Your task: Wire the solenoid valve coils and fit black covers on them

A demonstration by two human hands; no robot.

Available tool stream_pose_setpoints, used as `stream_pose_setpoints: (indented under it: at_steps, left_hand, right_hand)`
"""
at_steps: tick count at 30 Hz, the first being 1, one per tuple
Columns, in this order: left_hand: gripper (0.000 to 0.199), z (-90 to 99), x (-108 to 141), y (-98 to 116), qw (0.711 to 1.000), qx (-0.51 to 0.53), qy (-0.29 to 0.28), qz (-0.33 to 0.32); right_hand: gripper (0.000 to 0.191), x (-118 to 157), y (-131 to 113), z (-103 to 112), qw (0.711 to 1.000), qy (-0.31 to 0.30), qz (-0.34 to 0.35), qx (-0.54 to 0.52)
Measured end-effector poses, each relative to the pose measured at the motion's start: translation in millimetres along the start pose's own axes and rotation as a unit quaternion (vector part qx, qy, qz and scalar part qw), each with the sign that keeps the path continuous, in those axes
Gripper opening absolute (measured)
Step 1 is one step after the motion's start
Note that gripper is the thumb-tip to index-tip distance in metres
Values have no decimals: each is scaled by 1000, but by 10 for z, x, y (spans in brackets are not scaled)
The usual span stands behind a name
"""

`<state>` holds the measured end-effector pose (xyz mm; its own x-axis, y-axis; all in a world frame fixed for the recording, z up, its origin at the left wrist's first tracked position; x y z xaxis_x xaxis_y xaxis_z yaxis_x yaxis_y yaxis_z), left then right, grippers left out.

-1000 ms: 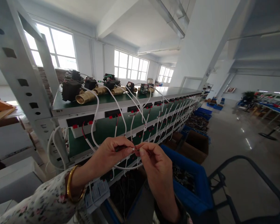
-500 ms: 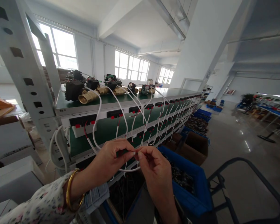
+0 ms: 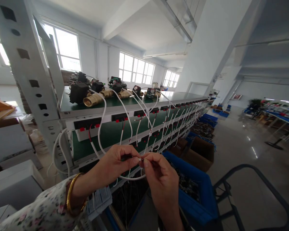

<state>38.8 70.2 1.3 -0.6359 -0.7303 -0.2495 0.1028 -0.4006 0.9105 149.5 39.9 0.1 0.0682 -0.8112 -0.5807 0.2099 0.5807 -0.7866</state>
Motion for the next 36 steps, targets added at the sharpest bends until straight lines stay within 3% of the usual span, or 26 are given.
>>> stream_pose_setpoints:
  at_steps: [8, 16, 21, 31, 36]
  left_hand:
    - [21, -4, -10, -3, 1000, 29, -6, 8]
    - [19, 34, 11, -29, 1000, -24, 13, 7]
    - [24, 31, 10, -84, 999, -16, 0, 52]
    - [19, -19, 2, -157, 993, 90, -32, 69]
    - [15, -2, 2, -167, 993, 76, -59, 63]
  right_hand:
    - [9, 13, -45, -3, 1000, -16, 14, 0]
    - [8, 81, 2, 55, 999, 28, 6, 19]
    - [6, 104, 43, 58, 998, 38, 0, 55]
    - [13, 116, 158, -54, 999, 8, -33, -20]
    - [12, 98, 254, -70, 995, 6, -71, -65]
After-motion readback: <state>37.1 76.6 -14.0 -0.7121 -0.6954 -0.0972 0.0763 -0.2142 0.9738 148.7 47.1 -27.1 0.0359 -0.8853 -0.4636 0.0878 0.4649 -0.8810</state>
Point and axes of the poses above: each hand's wrist, its own x-axis away from the middle knuckle, its own z-axis out of the back of the hand, y = z × x, the point moved 10 cm from there along -x, towards the middle knuckle, and after that the axes turned 8 degrees about -y, right-handed, at the moved point
